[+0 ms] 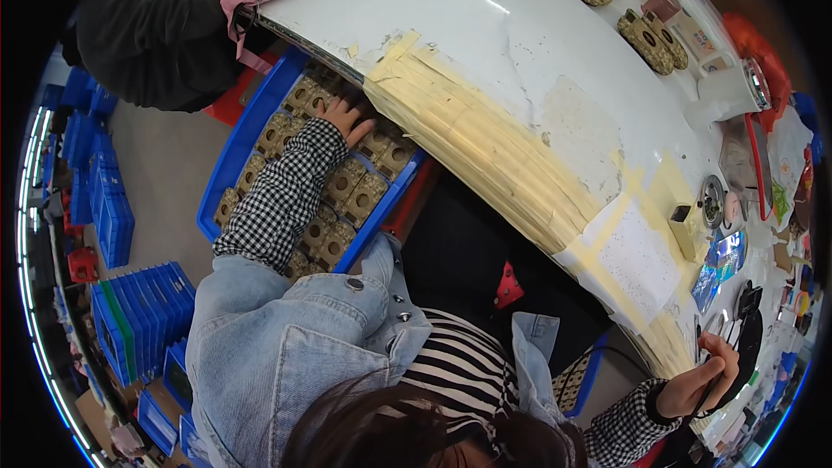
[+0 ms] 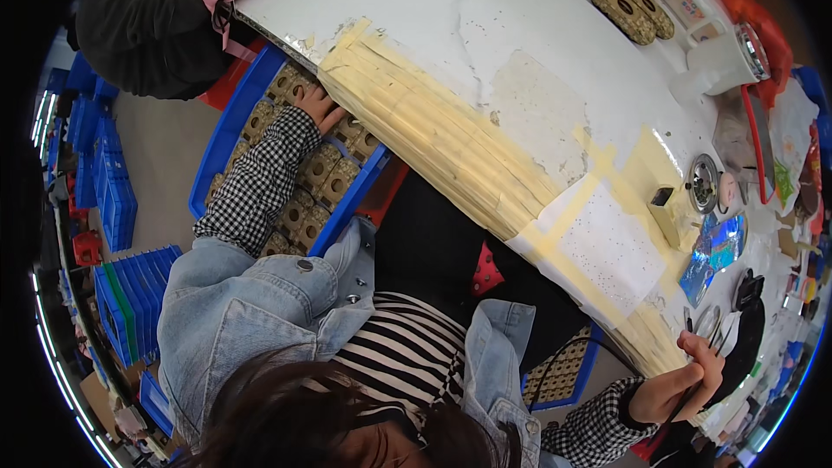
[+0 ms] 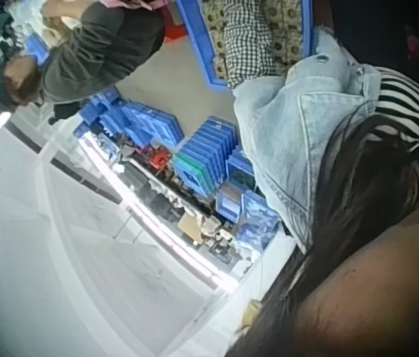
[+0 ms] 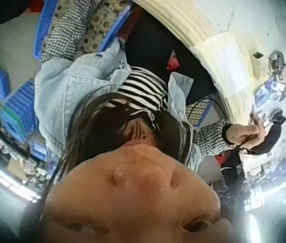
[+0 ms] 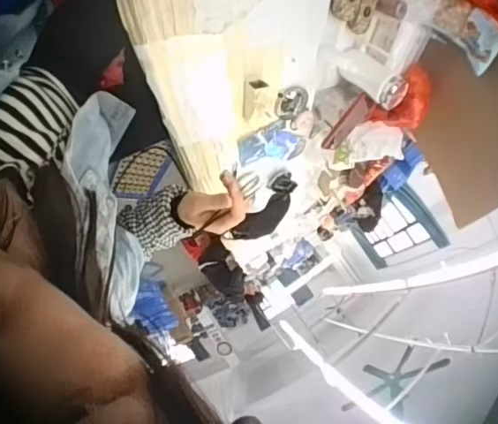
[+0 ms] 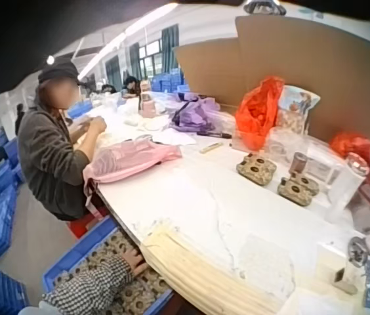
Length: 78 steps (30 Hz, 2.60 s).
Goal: Painting and detailing small camouflage-patterned toy tanks using a brush and a palette at a workstation.
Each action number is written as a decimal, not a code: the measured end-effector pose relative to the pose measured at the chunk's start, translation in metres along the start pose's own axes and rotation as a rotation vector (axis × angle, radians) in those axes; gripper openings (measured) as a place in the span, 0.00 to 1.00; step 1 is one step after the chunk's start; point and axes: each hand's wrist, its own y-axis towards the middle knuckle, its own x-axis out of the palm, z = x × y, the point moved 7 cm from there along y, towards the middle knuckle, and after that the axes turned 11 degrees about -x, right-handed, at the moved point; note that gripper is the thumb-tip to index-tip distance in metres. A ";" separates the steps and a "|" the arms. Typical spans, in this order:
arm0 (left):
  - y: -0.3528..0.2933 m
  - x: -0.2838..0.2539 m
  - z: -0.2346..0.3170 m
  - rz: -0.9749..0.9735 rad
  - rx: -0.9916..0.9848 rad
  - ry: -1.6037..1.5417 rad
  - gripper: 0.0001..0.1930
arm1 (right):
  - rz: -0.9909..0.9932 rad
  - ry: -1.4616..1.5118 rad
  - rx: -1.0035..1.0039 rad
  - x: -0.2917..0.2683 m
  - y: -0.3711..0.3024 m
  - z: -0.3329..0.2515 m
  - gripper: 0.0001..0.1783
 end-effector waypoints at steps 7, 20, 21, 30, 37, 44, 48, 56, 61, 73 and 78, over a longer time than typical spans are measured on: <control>0.007 -0.010 -0.036 0.177 -0.193 -0.046 0.35 | 0.005 0.010 0.042 -0.003 -0.005 0.006 0.13; -0.006 -0.003 -0.067 0.018 -0.474 -0.072 0.38 | -0.018 0.005 0.045 -0.003 -0.008 0.010 0.14; -0.006 -0.003 -0.068 0.017 -0.469 -0.071 0.38 | -0.014 0.007 0.043 -0.004 -0.008 0.010 0.14; -0.004 -0.015 -0.037 0.065 -0.288 0.045 0.33 | 0.060 0.018 0.076 -0.007 -0.005 0.010 0.16; -0.007 -0.029 -0.033 0.355 -0.121 -0.114 0.23 | 0.045 -0.034 0.030 -0.015 -0.003 0.013 0.16; -0.112 -0.179 -0.020 1.406 -0.034 -0.748 0.06 | 0.191 -0.051 0.075 -0.048 -0.012 0.030 0.13; -0.125 -0.281 0.074 1.418 0.567 -0.533 0.07 | 0.247 -0.101 0.106 -0.047 -0.014 0.035 0.15; 0.036 -0.322 0.235 1.033 0.596 0.015 0.19 | 0.171 -0.068 0.077 -0.045 -0.025 0.026 0.23; 0.050 -0.317 0.246 0.979 0.623 0.037 0.17 | 0.192 -0.118 0.169 -0.060 -0.038 0.039 0.24; 0.039 -0.321 0.244 0.759 0.589 -0.204 0.25 | 0.148 0.095 0.032 -0.012 0.019 0.058 0.21; 0.041 -0.316 0.247 0.815 0.714 -0.361 0.30 | 0.237 0.181 0.087 0.004 0.022 0.081 0.17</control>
